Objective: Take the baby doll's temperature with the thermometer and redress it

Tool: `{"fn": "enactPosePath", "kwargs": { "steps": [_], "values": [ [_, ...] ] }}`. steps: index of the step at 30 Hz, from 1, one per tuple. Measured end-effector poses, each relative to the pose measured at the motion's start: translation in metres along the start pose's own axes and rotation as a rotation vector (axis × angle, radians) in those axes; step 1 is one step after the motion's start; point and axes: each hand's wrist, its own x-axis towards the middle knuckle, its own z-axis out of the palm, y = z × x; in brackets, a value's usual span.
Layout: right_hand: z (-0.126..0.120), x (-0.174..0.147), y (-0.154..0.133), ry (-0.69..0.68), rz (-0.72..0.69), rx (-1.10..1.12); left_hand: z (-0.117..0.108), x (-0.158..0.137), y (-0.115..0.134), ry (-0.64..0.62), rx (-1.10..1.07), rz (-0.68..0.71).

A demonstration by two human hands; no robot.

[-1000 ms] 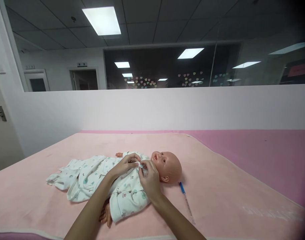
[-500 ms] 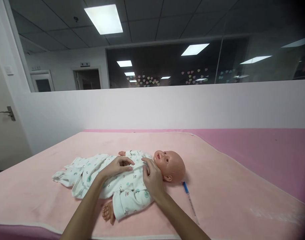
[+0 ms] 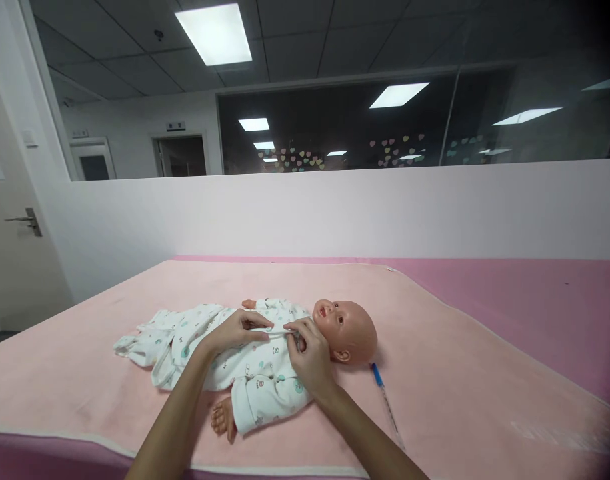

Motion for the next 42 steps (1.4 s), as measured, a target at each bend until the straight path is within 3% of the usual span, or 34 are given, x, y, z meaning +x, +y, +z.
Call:
{"fn": "enactPosePath", "kwargs": {
  "steps": [11, 18, 35, 42],
  "values": [
    [0.0032, 0.0008, 0.0014, 0.031, 0.018, -0.056, 0.0013, -0.0043, 0.0016, -0.056, 0.020, 0.046],
    [0.0047, 0.0012, 0.0025, 0.031, 0.024, -0.131, 0.0029, -0.0027, -0.0003, -0.010, 0.039, 0.070],
    [0.0038, 0.0011, 0.0036, 0.037, 0.045, -0.054, 0.0036, -0.0029, 0.0010, 0.016, -0.027, 0.041],
    [0.0063, 0.0034, 0.0032, 0.036, 0.053, -0.156, 0.0030, -0.0015, -0.0005, 0.001, -0.033, 0.058]
  ]
}}
